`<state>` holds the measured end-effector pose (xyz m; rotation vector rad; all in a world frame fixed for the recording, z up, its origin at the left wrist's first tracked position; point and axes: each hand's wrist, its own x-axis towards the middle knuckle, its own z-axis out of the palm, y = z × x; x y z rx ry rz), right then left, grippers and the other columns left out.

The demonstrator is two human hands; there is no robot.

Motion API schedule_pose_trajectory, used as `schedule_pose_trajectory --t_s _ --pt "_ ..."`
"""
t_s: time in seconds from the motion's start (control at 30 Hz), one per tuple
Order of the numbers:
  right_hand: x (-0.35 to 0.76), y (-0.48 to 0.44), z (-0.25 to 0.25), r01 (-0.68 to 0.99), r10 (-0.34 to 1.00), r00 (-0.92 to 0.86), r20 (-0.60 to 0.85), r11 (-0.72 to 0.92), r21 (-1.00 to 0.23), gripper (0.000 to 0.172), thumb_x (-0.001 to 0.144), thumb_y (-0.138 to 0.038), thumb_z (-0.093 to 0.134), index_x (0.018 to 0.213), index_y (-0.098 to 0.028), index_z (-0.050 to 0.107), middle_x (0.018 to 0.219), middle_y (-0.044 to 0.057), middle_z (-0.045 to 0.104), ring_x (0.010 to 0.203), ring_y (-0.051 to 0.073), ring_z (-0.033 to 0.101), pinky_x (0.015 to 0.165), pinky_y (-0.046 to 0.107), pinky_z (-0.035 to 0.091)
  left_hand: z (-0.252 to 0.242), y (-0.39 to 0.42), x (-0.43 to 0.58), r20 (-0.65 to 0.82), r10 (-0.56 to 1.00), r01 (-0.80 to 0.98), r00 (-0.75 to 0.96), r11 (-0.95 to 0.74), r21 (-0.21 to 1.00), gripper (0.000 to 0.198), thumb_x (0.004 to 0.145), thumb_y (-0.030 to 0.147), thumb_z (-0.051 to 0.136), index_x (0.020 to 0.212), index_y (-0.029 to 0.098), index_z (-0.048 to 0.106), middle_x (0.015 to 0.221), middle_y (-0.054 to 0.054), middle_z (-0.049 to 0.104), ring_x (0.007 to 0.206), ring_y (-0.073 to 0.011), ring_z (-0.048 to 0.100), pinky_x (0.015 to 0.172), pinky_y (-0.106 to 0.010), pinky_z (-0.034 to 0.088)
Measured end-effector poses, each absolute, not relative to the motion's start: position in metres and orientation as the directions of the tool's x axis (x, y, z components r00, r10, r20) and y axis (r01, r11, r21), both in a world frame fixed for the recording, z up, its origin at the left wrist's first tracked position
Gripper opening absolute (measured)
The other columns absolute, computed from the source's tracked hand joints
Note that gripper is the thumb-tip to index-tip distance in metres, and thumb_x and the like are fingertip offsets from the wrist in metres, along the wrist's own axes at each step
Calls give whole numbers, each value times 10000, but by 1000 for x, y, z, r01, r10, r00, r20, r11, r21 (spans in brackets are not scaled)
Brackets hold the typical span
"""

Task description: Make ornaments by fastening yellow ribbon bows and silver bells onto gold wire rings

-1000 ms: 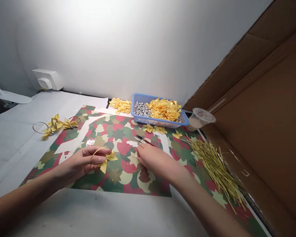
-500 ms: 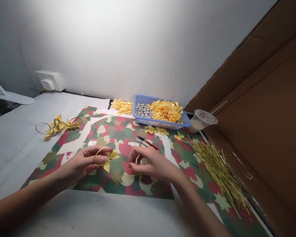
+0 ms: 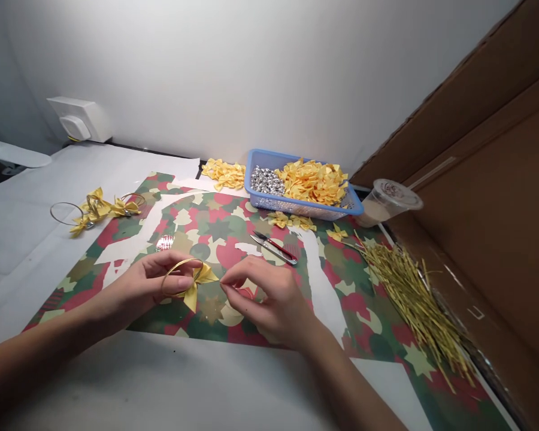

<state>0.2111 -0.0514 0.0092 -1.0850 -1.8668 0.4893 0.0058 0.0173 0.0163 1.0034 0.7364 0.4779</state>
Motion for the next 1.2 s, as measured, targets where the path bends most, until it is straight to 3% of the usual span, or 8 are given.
schedule_pose_trajectory --t_s 0.37,0.6,1.2 --pt "207 -53 9 520 775 -248 581 613 -595 134 828 -57 563 832 -178 620 689 33 661 638 148 622 591 269 515 20 16 5 -337 653 -14 678 470 883 123 684 254 785 799 262 744 850 20 708 782 -118 630 668 -181 495" --pt "205 -55 10 520 766 -254 590 623 -585 135 828 -52 561 834 -173 621 682 35 660 620 143 611 578 271 515 19 17 5 -347 650 -13 676 482 876 112 675 244 800 770 270 746 777 41 693 765 -100 628 659 -153 487" --pt "206 -57 11 535 779 -248 576 605 -589 154 822 -46 546 812 -183 617 664 32 651 604 142 599 577 281 513 20 17 6 -372 660 39 653 461 886 137 644 278 809 760 244 746 748 11 697 818 -163 636 741 -246 503"
